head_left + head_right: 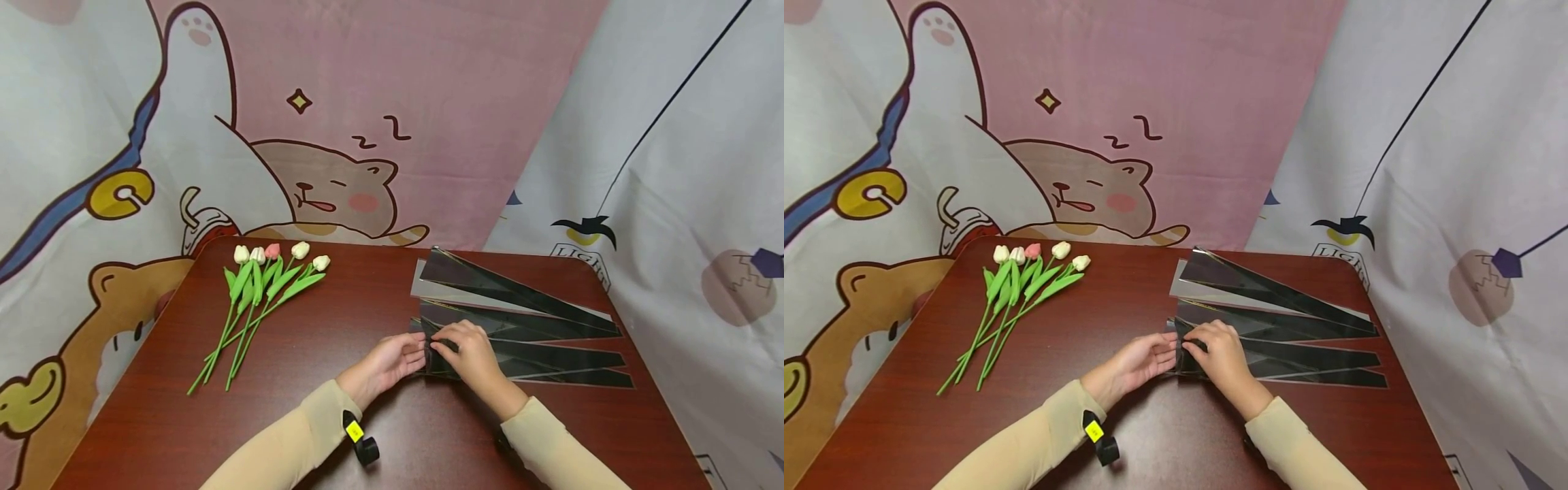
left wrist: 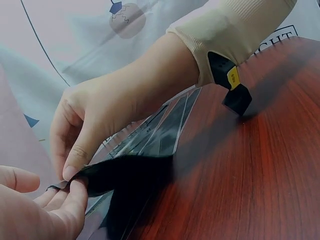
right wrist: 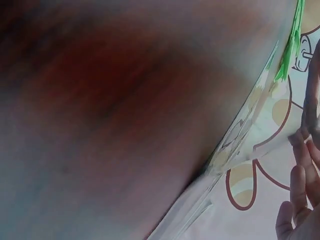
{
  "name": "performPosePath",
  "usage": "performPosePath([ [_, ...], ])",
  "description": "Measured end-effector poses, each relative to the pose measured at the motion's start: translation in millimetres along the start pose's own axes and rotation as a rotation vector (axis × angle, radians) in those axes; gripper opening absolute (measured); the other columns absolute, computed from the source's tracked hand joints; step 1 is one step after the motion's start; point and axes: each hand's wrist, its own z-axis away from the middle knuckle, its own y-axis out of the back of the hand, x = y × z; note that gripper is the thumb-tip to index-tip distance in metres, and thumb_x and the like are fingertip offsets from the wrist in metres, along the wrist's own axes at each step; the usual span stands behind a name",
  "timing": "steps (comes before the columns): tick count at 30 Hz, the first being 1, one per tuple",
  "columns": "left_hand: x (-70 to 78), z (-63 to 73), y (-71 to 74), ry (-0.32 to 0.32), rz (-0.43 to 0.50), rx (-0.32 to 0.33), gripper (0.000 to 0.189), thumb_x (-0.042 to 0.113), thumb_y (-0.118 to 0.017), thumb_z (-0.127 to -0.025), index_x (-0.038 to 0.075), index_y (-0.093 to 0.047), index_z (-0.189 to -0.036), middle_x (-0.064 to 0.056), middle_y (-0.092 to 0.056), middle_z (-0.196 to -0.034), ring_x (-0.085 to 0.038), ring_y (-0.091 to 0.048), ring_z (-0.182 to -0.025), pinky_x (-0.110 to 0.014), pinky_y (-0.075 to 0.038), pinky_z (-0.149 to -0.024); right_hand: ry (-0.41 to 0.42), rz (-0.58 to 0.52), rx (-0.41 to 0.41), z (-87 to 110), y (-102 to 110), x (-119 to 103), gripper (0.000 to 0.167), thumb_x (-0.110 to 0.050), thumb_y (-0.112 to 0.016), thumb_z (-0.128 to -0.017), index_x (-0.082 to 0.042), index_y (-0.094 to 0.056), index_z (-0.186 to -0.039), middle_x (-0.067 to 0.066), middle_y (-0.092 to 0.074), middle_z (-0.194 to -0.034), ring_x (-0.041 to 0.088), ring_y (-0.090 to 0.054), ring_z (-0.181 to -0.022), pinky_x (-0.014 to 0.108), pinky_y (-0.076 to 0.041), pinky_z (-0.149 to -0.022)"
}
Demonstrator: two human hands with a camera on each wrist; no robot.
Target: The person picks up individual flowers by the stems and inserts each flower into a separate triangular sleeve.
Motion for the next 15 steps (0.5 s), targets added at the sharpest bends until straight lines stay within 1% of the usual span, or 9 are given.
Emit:
performPosePath([
  [3,0.3,-0.5,-0.1,-0.009,0.007,0.006,0.047,0.005,-0.037,-0.095,-0.012,-0.034,-0.138,-0.034,-0.029,-0.145,-0.042,-0.028,-0.137,-0.049,-0.027,-0.112,0.004,0.009,0.011,-0.1,0.0,-0.5,0.015,-0.023,-0.08,-0.076,-0.02,-0.074,-0.09,-0.008,-0.07,-0.087,0.012,-0.057,-0.084,0.033,-0.042,-0.072],
  [7,1.1,0.7,-1.0,-0.012,0.007,0.022,0.047,0.005,-0.038,-0.094,-0.012,-0.035,-0.138,-0.032,-0.034,-0.142,-0.04,-0.032,-0.134,-0.048,-0.028,-0.111,0.04,0.017,0.009,-1.2,1.3,-1.8,0.013,-0.022,-0.079,-0.076,-0.02,-0.075,-0.088,-0.008,-0.069,-0.087,0.012,-0.057,-0.085,0.035,-0.043,-0.073],
  [9,1.4,1.5,-1.8,-0.008,0.005,0.027,0.046,0.006,-0.039,-0.094,-0.011,-0.036,-0.137,-0.028,-0.04,-0.137,-0.035,-0.038,-0.13,-0.047,-0.029,-0.111,0.052,0.023,0.006,-1.8,2.2,-2.4,0.011,-0.021,-0.079,-0.076,-0.02,-0.075,-0.087,-0.008,-0.069,-0.087,0.012,-0.057,-0.085,0.035,-0.043,-0.073],
  [12,1.9,2.1,-3.2,-0.008,-0.001,0.031,0.045,0.006,-0.04,-0.094,-0.011,-0.038,-0.136,-0.022,-0.048,-0.128,-0.027,-0.046,-0.119,-0.046,-0.031,-0.11,0.065,0.039,0.006,-2.4,3.2,-2.7,0.009,-0.019,-0.079,-0.077,-0.021,-0.075,-0.085,-0.009,-0.069,-0.086,0.012,-0.057,-0.085,0.033,-0.043,-0.072],
  [15,0.8,1.2,-3.6,-0.012,-0.012,0.034,0.045,0.005,-0.04,-0.094,-0.011,-0.039,-0.136,-0.02,-0.051,-0.126,-0.023,-0.049,-0.112,-0.046,-0.032,-0.11,0.083,0.055,0.012,-2.5,3.8,-2.4,0.008,-0.019,-0.078,-0.077,-0.021,-0.074,-0.084,-0.009,-0.07,-0.085,0.012,-0.058,-0.084,0.033,-0.042,-0.071],
])
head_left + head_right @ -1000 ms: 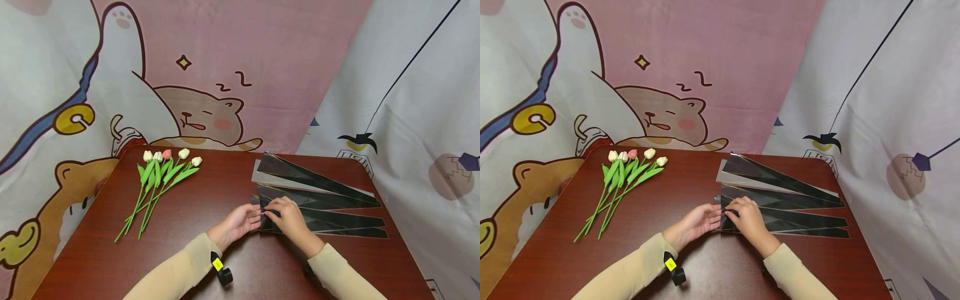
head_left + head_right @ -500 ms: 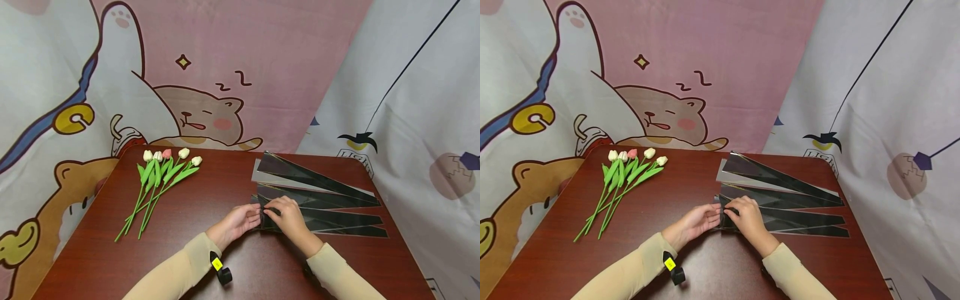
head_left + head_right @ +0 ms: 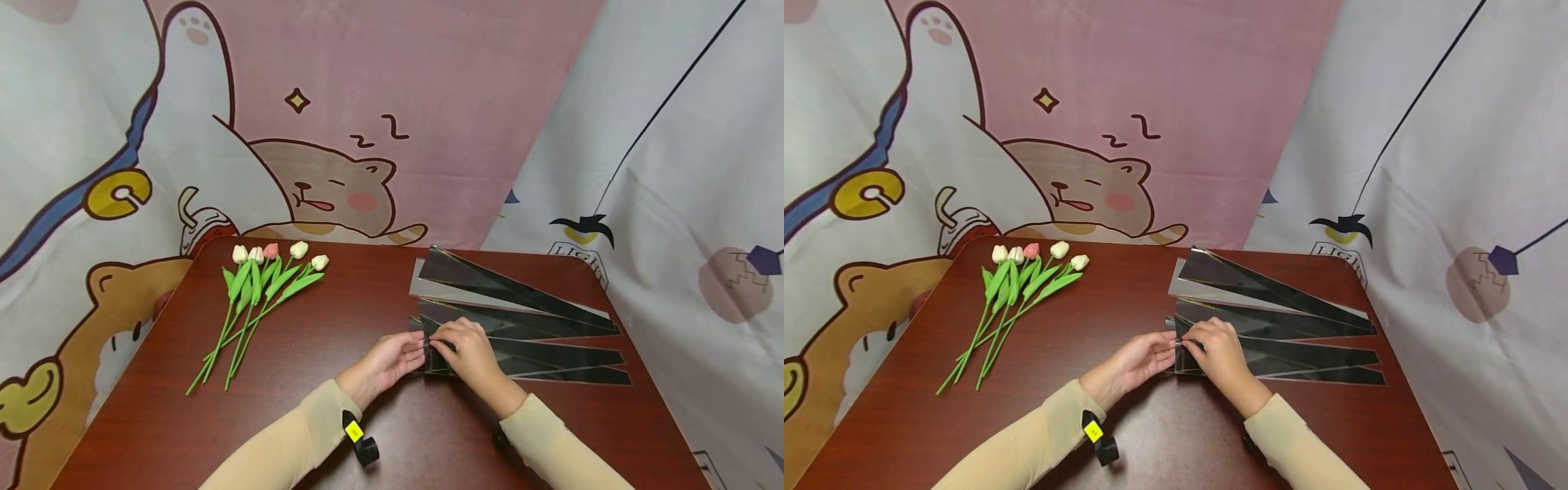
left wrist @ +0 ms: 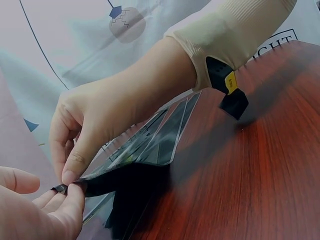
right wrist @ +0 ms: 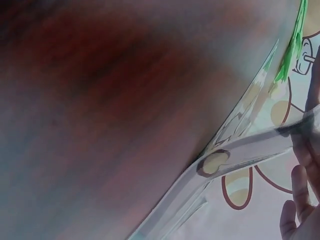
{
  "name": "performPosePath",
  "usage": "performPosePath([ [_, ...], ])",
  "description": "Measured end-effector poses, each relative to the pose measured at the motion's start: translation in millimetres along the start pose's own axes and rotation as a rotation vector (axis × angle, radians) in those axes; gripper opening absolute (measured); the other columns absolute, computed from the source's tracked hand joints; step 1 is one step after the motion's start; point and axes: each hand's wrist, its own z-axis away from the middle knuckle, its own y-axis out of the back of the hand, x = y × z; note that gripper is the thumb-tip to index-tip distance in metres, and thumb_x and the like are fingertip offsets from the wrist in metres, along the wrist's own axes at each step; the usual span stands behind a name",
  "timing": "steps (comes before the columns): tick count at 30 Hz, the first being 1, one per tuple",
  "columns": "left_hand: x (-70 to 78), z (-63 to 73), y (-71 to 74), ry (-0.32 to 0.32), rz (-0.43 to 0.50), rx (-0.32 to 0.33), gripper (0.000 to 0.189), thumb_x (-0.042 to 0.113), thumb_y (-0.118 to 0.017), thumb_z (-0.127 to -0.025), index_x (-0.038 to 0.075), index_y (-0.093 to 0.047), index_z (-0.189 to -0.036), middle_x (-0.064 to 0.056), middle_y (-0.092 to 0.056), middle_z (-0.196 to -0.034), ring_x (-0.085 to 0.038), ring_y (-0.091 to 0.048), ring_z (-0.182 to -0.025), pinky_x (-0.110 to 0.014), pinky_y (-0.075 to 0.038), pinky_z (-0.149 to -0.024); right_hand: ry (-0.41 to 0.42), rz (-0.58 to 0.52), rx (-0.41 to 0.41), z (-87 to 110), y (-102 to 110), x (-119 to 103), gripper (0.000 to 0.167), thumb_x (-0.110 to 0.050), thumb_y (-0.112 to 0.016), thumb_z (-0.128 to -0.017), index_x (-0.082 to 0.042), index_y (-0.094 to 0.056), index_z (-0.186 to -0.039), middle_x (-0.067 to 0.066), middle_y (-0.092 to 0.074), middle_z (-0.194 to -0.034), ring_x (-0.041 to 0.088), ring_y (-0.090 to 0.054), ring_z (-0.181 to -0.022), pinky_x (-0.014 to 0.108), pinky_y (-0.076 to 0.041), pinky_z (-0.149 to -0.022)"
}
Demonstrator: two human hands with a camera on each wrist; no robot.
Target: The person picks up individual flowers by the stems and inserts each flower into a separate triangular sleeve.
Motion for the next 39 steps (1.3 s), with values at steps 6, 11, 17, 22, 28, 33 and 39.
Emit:
performPosePath([
  [6,-2.0,-1.1,0.6,-0.026,-0.061,0.028,0.042,0.004,-0.045,-0.095,-0.01,-0.043,-0.134,-0.021,-0.056,-0.126,-0.022,-0.054,-0.113,-0.039,-0.042,-0.102,0.035,0.021,0.011,-1.1,1,0,0.007,-0.019,-0.077,-0.078,-0.021,-0.073,-0.082,-0.01,-0.07,-0.085,0.01,-0.058,-0.083,0.033,-0.042,-0.072],
  [11,-2.6,-0.5,0.6,-0.057,-0.122,0.11,0.039,0.006,-0.056,-0.092,-0.009,-0.051,-0.127,-0.013,-0.067,-0.109,-0.014,-0.062,-0.093,-0.025,-0.05,-0.077,0.057,-0.006,0.014,-1.1,1,-1,0.006,-0.02,-0.075,-0.08,-0.021,-0.071,-0.084,-0.011,-0.069,-0.086,0.009,-0.057,-0.083,0.033,-0.042,-0.073],
  [17,-5.7,-3.8,4.7,-0.114,-0.223,0.184,0.032,0.001,-0.06,-0.087,-0.012,-0.057,-0.117,-0.001,-0.067,-0.086,-0.01,-0.062,-0.077,-0.024,-0.053,-0.069,0.018,-0.042,0.015,-0.2,3,0,0.001,-0.02,-0.071,-0.085,-0.021,-0.07,-0.086,-0.011,-0.066,-0.087,0.01,-0.057,-0.086,0.033,-0.039,-0.073],
  [22,-4.9,-7.9,12.1,-0.19,-0.437,0.254,0.029,0.002,-0.067,-0.08,-0.008,-0.063,-0.107,-0.003,-0.068,-0.081,-0.007,-0.06,-0.064,-0.023,-0.054,-0.058,0.023,-0.067,0.017,-1.3,6,-1,0.003,-0.02,-0.072,-0.084,-0.021,-0.071,-0.087,-0.011,-0.066,-0.089,0.009,-0.056,-0.087,0.033,-0.039,-0.075],
  [28,1.9,-8.2,16.9,-0.331,-0.789,0.267,0.02,0.007,-0.072,-0.079,-0.003,-0.068,-0.096,-0.008,-0.07,-0.072,-0.009,-0.062,-0.052,-0.026,-0.052,-0.048,0.062,-0.071,0.027,-3.9,8,-2,0.004,-0.021,-0.072,-0.083,-0.021,-0.07,-0.087,-0.012,-0.066,-0.088,0.008,-0.056,-0.087,0.032,-0.039,-0.075],
  [33,6.9,-3.1,9.9,-0.366,-0.887,0.234,0.019,0.008,-0.07,-0.081,-0.004,-0.067,-0.096,-0.01,-0.069,-0.066,-0.011,-0.061,-0.048,-0.026,-0.05,-0.044,0.076,-0.063,0.024,-4.9,7,-3,0.004,-0.019,-0.071,-0.084,-0.02,-0.069,-0.088,-0.011,-0.066,-0.089,0.01,-0.056,-0.087,0.034,-0.04,-0.077],
  [39,4.2,-3.8,2.5,-0.299,-0.681,0.208,0.023,0.009,-0.067,-0.085,-0.007,-0.067,-0.1,-0.017,-0.07,-0.08,-0.008,-0.058,-0.05,-0.025,-0.054,-0.051,0.051,-0.039,-0.043,-4.8,5,-7,0.004,-0.021,-0.068,-0.087,-0.021,-0.068,-0.091,-0.012,-0.064,-0.092,0.009,-0.055,-0.088,0.036,-0.042,-0.081],
])
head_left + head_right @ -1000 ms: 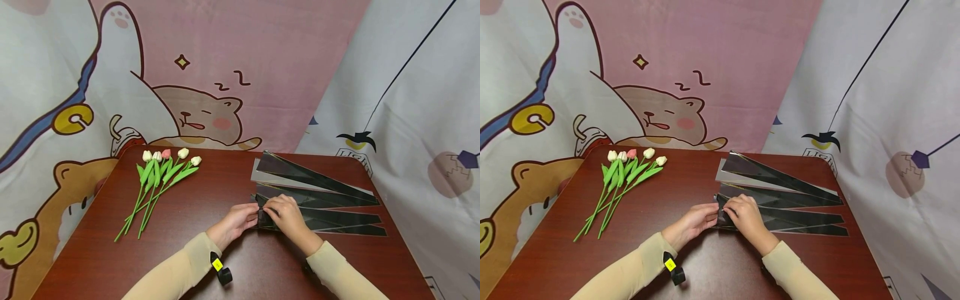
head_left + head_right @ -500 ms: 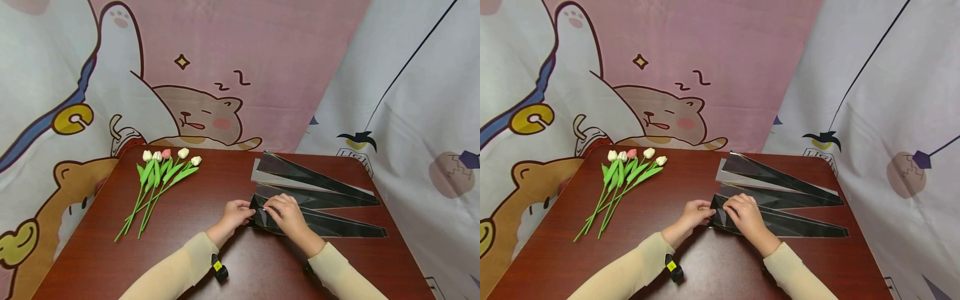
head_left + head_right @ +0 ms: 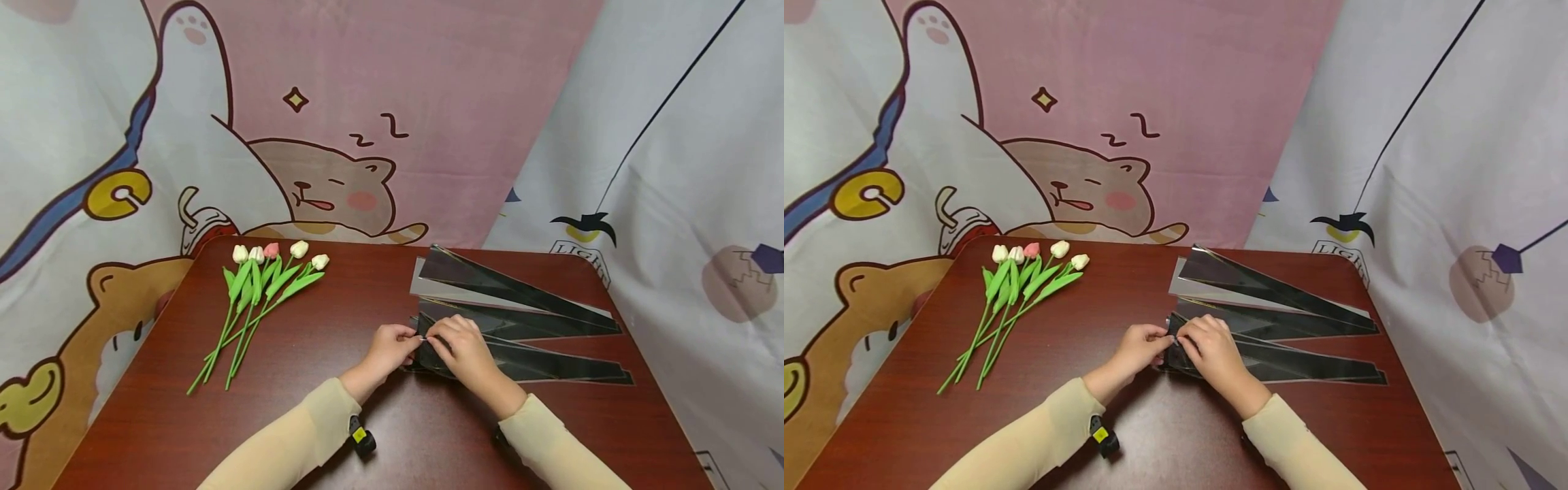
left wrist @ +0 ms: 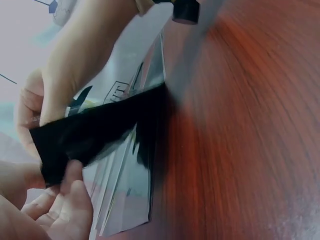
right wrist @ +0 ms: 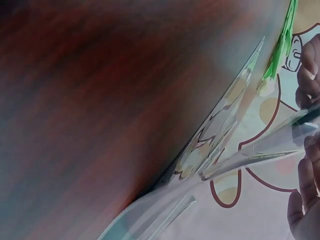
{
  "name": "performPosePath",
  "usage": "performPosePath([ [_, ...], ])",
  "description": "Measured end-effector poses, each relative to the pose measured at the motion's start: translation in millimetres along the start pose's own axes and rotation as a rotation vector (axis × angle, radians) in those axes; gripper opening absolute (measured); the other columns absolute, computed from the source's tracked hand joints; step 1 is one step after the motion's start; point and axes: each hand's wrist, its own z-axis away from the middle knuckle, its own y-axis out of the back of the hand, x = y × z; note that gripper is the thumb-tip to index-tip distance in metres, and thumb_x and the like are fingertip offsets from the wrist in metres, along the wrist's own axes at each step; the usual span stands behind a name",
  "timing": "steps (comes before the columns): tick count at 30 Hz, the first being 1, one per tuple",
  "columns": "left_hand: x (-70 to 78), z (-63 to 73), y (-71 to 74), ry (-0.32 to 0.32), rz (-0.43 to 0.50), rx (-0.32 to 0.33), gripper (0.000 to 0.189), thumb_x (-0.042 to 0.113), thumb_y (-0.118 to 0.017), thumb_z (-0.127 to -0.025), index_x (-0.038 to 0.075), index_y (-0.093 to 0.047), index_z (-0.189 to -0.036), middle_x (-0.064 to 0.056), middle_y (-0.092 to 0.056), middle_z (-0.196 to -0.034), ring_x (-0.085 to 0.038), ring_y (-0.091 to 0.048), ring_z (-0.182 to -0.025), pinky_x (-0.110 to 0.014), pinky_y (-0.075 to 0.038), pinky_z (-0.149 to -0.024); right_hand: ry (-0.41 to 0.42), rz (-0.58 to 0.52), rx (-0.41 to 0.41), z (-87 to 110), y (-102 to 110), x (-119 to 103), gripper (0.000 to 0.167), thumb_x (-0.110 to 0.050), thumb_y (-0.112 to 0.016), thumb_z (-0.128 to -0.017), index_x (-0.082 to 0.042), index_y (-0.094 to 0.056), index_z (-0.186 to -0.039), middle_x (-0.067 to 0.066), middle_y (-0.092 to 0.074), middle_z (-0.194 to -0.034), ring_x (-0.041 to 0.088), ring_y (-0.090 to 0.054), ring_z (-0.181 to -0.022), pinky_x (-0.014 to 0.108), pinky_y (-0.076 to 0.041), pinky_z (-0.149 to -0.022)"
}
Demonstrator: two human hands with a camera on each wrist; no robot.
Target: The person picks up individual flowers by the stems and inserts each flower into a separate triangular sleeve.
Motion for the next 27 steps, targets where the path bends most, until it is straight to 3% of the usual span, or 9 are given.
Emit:
performPosePath([
  [3,0.7,0.8,-0.8,0.038,0.037,0.005,0.023,0.01,-0.069,-0.083,-0.006,-0.068,-0.1,-0.016,-0.071,-0.085,-0.008,-0.059,-0.053,-0.025,-0.055,-0.054,-0.012,0.012,-0.016,-0.1,0.6,-0.9,0.004,-0.02,-0.068,-0.087,-0.021,-0.067,-0.091,-0.011,-0.064,-0.092,0.01,-0.055,-0.089,0.039,-0.043,-0.083],
  [7,0.6,1.4,0.2,0.04,0.067,0.014,0.021,0.006,-0.071,-0.08,-0.008,-0.068,-0.096,-0.017,-0.072,-0.083,-0.009,-0.062,-0.055,-0.025,-0.055,-0.054,-0.021,0.015,-0.021,-0.1,2.7,-1.4,0.005,-0.017,-0.068,-0.087,-0.02,-0.067,-0.091,-0.011,-0.064,-0.092,0.011,-0.055,-0.09,0.04,-0.044,-0.084],
  [15,-2.4,-1.0,1.9,0.058,0.107,0.087,0.022,0.003,-0.07,-0.079,-0.01,-0.066,-0.097,-0.014,-0.07,-0.079,-0.008,-0.06,-0.054,-0.024,-0.054,-0.053,0.002,-0.02,-0.028,1.4,0.9,-1.7,0.008,-0.015,-0.068,-0.087,-0.02,-0.065,-0.093,-0.011,-0.063,-0.094,0.01,-0.054,-0.09,0.04,-0.044,-0.083],
  [22,3.0,2.0,-1.5,0.082,0.154,0.065,0.029,0.006,-0.071,-0.08,-0.009,-0.065,-0.103,-0.016,-0.071,-0.086,-0.006,-0.059,-0.055,-0.025,-0.055,-0.055,0.04,-0.012,-0.011,1.6,-2.1,-2.1,0.01,-0.015,-0.07,-0.085,-0.021,-0.066,-0.092,-0.011,-0.064,-0.093,0.009,-0.054,-0.088,0.039,-0.043,-0.084],
  [24,1.8,1.7,-0.6,0.061,0.123,0.069,0.027,0.005,-0.071,-0.079,-0.009,-0.066,-0.101,-0.016,-0.071,-0.085,-0.006,-0.059,-0.054,-0.024,-0.055,-0.054,0.055,-0.015,0.007,1.1,-1.5,-1.5,0.01,-0.015,-0.071,-0.084,-0.02,-0.066,-0.091,-0.011,-0.064,-0.092,0.01,-0.054,-0.087,0.039,-0.043,-0.083],
  [27,-3.5,-0.1,4.6,-0.01,-0.007,0.076,0.021,0.003,-0.07,-0.079,-0.009,-0.067,-0.097,-0.016,-0.071,-0.079,-0.011,-0.063,-0.053,-0.027,-0.055,-0.053,0.064,-0.024,0.025,0.5,1.6,-0.2,0.008,-0.015,-0.07,-0.085,-0.019,-0.067,-0.091,-0.01,-0.065,-0.092,0.011,-0.055,-0.088,0.039,-0.043,-0.084],
])
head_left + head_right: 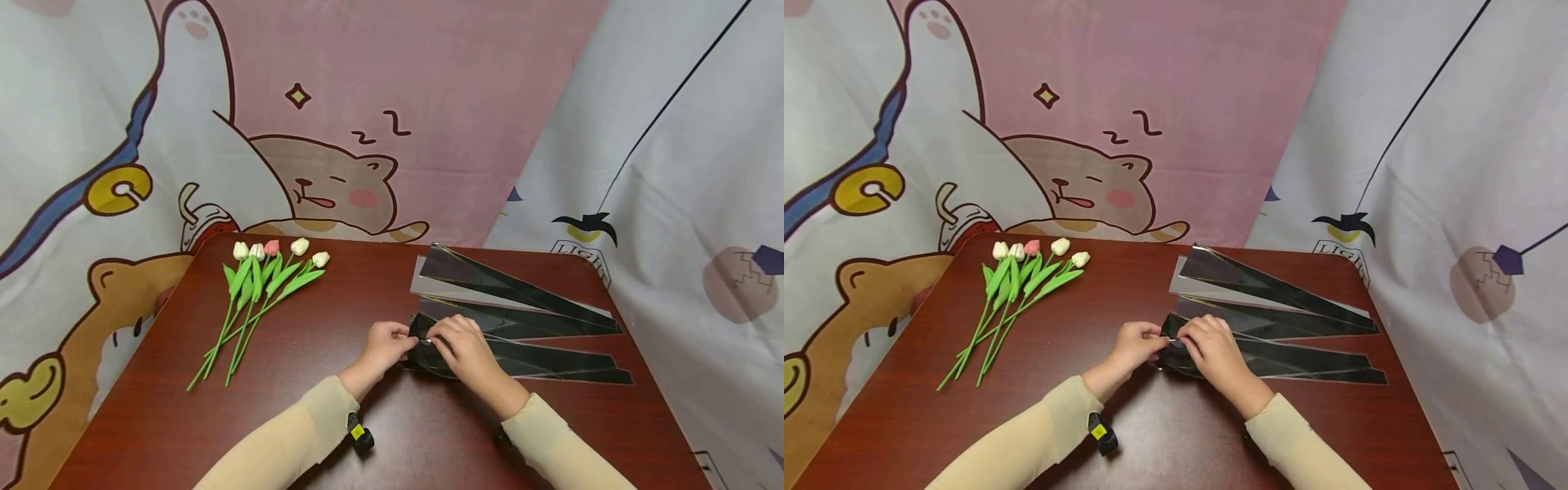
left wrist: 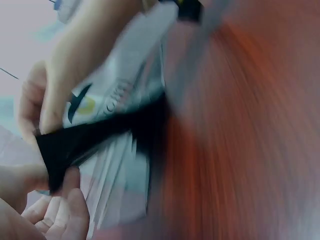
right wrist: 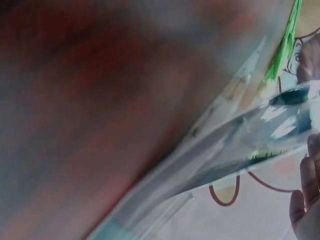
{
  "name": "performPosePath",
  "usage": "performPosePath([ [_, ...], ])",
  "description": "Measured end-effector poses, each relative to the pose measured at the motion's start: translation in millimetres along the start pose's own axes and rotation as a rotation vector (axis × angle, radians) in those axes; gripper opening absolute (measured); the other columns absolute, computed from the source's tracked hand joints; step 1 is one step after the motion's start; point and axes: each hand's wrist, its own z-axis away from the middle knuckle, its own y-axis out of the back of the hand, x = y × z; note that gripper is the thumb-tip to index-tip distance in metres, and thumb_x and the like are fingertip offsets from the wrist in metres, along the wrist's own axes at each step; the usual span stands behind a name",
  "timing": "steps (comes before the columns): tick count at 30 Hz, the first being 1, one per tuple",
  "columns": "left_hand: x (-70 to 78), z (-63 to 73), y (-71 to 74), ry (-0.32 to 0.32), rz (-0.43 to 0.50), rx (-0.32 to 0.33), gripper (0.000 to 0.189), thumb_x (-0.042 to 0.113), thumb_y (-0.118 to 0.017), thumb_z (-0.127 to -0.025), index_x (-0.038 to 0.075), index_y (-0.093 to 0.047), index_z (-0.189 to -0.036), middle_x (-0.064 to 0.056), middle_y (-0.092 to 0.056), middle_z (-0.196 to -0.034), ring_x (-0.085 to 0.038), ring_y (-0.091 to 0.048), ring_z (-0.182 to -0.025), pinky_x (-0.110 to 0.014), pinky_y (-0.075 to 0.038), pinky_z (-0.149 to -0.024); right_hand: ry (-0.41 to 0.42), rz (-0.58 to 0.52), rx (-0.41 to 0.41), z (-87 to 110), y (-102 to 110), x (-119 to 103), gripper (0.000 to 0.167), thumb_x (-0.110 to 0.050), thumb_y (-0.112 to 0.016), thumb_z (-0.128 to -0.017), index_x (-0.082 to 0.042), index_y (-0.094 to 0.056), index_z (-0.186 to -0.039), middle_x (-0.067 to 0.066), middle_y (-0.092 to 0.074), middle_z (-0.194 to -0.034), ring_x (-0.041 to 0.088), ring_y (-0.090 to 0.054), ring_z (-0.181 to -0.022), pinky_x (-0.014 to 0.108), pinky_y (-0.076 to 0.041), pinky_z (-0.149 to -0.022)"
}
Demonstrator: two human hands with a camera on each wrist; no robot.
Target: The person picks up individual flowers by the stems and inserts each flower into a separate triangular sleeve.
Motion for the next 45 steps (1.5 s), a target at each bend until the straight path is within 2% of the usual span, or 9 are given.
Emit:
performPosePath([
  [3,-6.5,-2.5,7.0,-0.059,-0.116,-0.002,0.017,0.001,-0.069,-0.078,-0.009,-0.068,-0.093,-0.017,-0.071,-0.075,-0.02,-0.067,-0.054,-0.03,-0.055,-0.051,-0.003,-0.008,0.006,-1.5,5,2,0.006,-0.017,-0.068,-0.087,-0.019,-0.067,-0.092,-0.011,-0.065,-0.092,0.011,-0.056,-0.089,0.038,-0.042,-0.084],
  [6,-8.6,-2.4,10.6,-0.054,-0.139,-0.024,0.02,0.001,-0.07,-0.078,-0.01,-0.067,-0.095,-0.018,-0.071,-0.074,-0.024,-0.069,-0.057,-0.032,-0.056,-0.051,-0.014,-0.019,0.005,-3.5,8,2,0.005,-0.018,-0.067,-0.088,-0.02,-0.067,-0.092,-0.011,-0.065,-0.092,0.011,-0.056,-0.09,0.038,-0.041,-0.084],
  [16,3.7,0.5,11.5,0.056,0.024,-0.074,0.026,0.014,-0.07,-0.083,-0.004,-0.068,-0.102,-0.014,-0.073,-0.081,-0.017,-0.07,-0.062,-0.028,-0.055,-0.054,-0.018,-0.011,0.004,-6.9,10,1,0.004,-0.02,-0.068,-0.087,-0.02,-0.069,-0.091,-0.01,-0.066,-0.092,0.012,-0.056,-0.091,0.037,-0.041,-0.083],
  [22,8.0,4.8,33.1,0.032,0.011,-0.072,0.024,0.014,-0.065,-0.084,-0.001,-0.069,-0.103,-0.016,-0.072,-0.084,-0.024,-0.07,-0.066,-0.039,-0.057,-0.057,-0.015,-0.002,0.005,-7.0,14,5,0.005,-0.017,-0.068,-0.087,-0.019,-0.069,-0.092,-0.01,-0.066,-0.093,0.013,-0.055,-0.092,0.039,-0.041,-0.082],
  [26,8.0,5.1,68.9,-0.098,-0.243,-0.003,0.026,0.013,-0.066,-0.084,0.002,-0.067,-0.108,-0.014,-0.072,-0.089,-0.026,-0.07,-0.076,-0.038,-0.056,-0.065,-0.021,-0.001,0.012,-6.0,18,10,0.007,-0.015,-0.07,-0.085,-0.019,-0.069,-0.091,-0.009,-0.067,-0.093,0.013,-0.055,-0.091,0.042,-0.041,-0.084],
  [31,-0.5,4.2,138.9,-0.202,-0.726,0.207,0.033,0.018,-0.069,-0.082,0.009,-0.066,-0.114,-0.011,-0.067,-0.103,-0.027,-0.065,-0.092,-0.042,-0.052,-0.074,-0.038,0.007,0.02,-2.2,24,18,0.009,-0.014,-0.072,-0.083,-0.018,-0.069,-0.09,-0.008,-0.067,-0.093,0.015,-0.056,-0.092,0.044,-0.042,-0.085],
  [34,-7.5,6.8,185.3,-0.167,-0.892,0.322,0.035,0.019,-0.069,-0.081,0.009,-0.064,-0.115,-0.017,-0.061,-0.111,-0.037,-0.06,-0.1,-0.051,-0.05,-0.073,-0.045,0.012,0.022,0.3,26,22,0.01,-0.014,-0.072,-0.082,-0.018,-0.069,-0.09,-0.008,-0.067,-0.092,0.015,-0.055,-0.092,0.043,-0.041,-0.083],
  [38,-16.1,12.8,238.8,-0.067,-0.97,0.409,0.035,0.017,-0.066,-0.083,0.003,-0.062,-0.115,-0.025,-0.055,-0.112,-0.046,-0.055,-0.101,-0.057,-0.048,-0.069,-0.044,0.006,0.025,3.5,27,27,0.01,-0.013,-0.073,-0.082,-0.018,-0.07,-0.09,-0.008,-0.067,-0.091,0.015,-0.056,-0.091,0.041,-0.041,-0.079],
  [45,-30.3,24.1,293.1,0.139,-0.98,0.328,0.026,0.017,-0.062,-0.086,-0.002,-0.064,-0.104,-0.025,-0.062,-0.098,-0.038,-0.06,-0.079,-0.045,-0.046,-0.054,-0.036,0.006,0.027,6.5,25,30,0.011,-0.01,-0.073,-0.081,-0.017,-0.069,-0.089,-0.008,-0.067,-0.091,0.015,-0.056,-0.09,0.043,-0.042,-0.079],
])
